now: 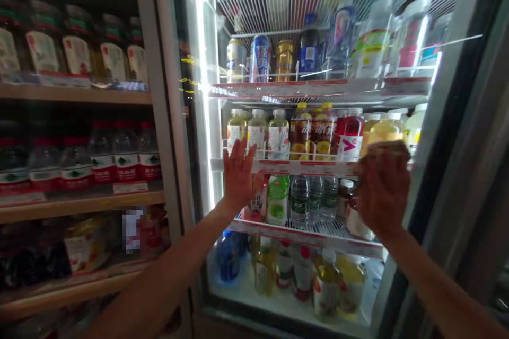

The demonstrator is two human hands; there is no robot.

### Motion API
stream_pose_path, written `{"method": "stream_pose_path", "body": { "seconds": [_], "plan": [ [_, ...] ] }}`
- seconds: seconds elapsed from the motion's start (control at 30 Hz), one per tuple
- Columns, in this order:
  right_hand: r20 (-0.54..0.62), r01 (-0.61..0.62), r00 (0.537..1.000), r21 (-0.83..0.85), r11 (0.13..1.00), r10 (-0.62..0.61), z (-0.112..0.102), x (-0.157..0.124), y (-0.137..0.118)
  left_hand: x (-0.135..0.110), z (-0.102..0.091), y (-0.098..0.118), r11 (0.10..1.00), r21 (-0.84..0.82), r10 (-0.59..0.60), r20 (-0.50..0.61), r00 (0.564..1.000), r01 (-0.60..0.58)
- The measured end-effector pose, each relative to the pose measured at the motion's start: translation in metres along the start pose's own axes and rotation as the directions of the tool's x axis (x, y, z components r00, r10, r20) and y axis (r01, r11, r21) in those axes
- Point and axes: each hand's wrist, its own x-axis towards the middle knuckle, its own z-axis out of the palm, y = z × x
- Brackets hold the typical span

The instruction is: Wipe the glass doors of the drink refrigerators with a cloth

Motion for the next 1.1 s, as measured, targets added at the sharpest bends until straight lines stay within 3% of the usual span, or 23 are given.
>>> {"method": "stream_pose_path", "body": {
  "seconds": [0.07,0.1,0.2,0.23,0.27,0.3,0.37,0.4,0.43,0.5,0.57,0.63,0.7,0.73,0.77,0.83,0.87,0.9,0.97,1.03,1.07,1.1],
  "plan": [
    [0.121,0.232,0.967,-0.046,0.972,-0.225,0.002,0.006,-0.001,0.017,0.000,-0.004,1.000,-0.010,-0.019,-0.021,1.000,0.019],
    [0.111,0.264,0.961,-0.087,0.961,-0.254,0.002,0.012,-0.001,0.023,0.000,-0.005,1.000,-0.013,-0.028,-0.030,0.999,0.028],
    [-0.169,0.076,0.980,-0.191,0.979,-0.109,0.000,0.031,-0.003,0.031,0.004,-0.010,0.999,-0.024,-0.031,-0.037,0.999,0.031],
    [-0.202,0.060,0.974,-0.194,0.979,-0.100,-0.001,0.036,-0.006,0.031,0.006,-0.011,0.999,-0.027,-0.032,-0.049,0.998,0.030],
    [-0.182,0.102,0.973,-0.198,0.975,-0.139,-0.001,0.039,-0.008,0.030,0.007,-0.012,0.999,-0.028,-0.028,-0.069,0.997,0.027],
    [-0.086,0.185,0.975,-0.189,0.964,-0.204,0.000,0.041,-0.011,0.030,0.009,-0.013,0.999,-0.027,-0.024,-0.089,0.996,0.021],
    [0.117,0.387,0.920,-0.136,0.912,-0.373,0.000,0.043,-0.012,0.029,0.010,-0.012,1.000,-0.025,-0.014,-0.111,0.994,0.011],
    [0.140,0.410,0.909,-0.134,0.902,-0.392,-0.001,0.044,-0.010,0.029,0.009,-0.012,1.000,-0.024,-0.008,-0.114,0.993,0.005],
    [0.100,0.377,0.926,-0.159,0.913,-0.365,-0.001,0.046,-0.008,0.029,0.009,-0.011,1.000,-0.024,-0.005,-0.115,0.993,0.002],
    [-0.091,0.194,0.971,-0.229,0.954,-0.220,-0.002,0.050,-0.004,0.030,0.008,-0.010,1.000,-0.029,-0.009,-0.119,0.993,0.005],
    [-0.173,0.110,0.973,-0.238,0.965,-0.154,-0.002,0.052,-0.005,0.031,0.007,-0.009,0.999,-0.038,-0.006,-0.134,0.991,0.001],
    [-0.008,0.282,0.957,-0.192,0.940,-0.289,-0.002,0.052,-0.010,0.032,0.007,-0.009,0.999,-0.044,-0.007,-0.136,0.991,0.001],
    [0.178,0.464,0.880,-0.117,0.878,-0.441,-0.002,0.055,-0.012,0.032,0.007,-0.010,0.999,-0.044,-0.004,-0.136,0.991,-0.002],
    [0.198,0.472,0.873,-0.118,0.874,-0.445,-0.002,0.059,-0.012,0.032,0.007,-0.010,0.999,-0.044,-0.007,-0.134,0.991,0.001],
    [0.160,0.416,0.905,-0.154,0.896,-0.393,-0.002,0.063,-0.012,0.031,0.007,-0.010,0.999,-0.045,-0.011,-0.131,0.991,0.005],
    [-0.028,0.192,0.979,-0.235,0.953,-0.204,0.001,0.074,-0.013,0.030,0.008,-0.010,0.999,-0.048,-0.004,-0.134,0.991,-0.002],
    [-0.095,0.114,0.986,-0.243,0.963,-0.140,0.002,0.079,-0.015,0.030,0.008,-0.009,0.999,-0.049,-0.004,-0.136,0.991,-0.003],
    [-0.101,0.112,0.985,-0.232,0.966,-0.139,0.004,0.081,-0.019,0.030,0.007,-0.009,0.999,-0.048,-0.001,-0.135,0.991,-0.005],
    [0.070,0.331,0.943,-0.163,0.929,-0.324,0.008,0.082,-0.027,0.033,0.005,-0.009,0.999,-0.040,0.014,-0.146,0.989,-0.020],
    [0.231,0.527,0.835,-0.072,0.847,-0.500,0.009,0.082,-0.031,0.041,0.002,-0.008,0.998,-0.030,0.051,-0.158,0.986,-0.056],
    [0.234,0.531,0.832,-0.073,0.844,-0.503,0.010,0.082,-0.031,0.048,0.001,-0.008,0.997,-0.026,0.072,-0.162,0.984,-0.077],
    [0.178,0.467,0.878,-0.114,0.877,-0.444,0.010,0.084,-0.030,0.056,-0.001,-0.008,0.995,-0.025,0.090,-0.164,0.982,-0.096]
  ]
}}
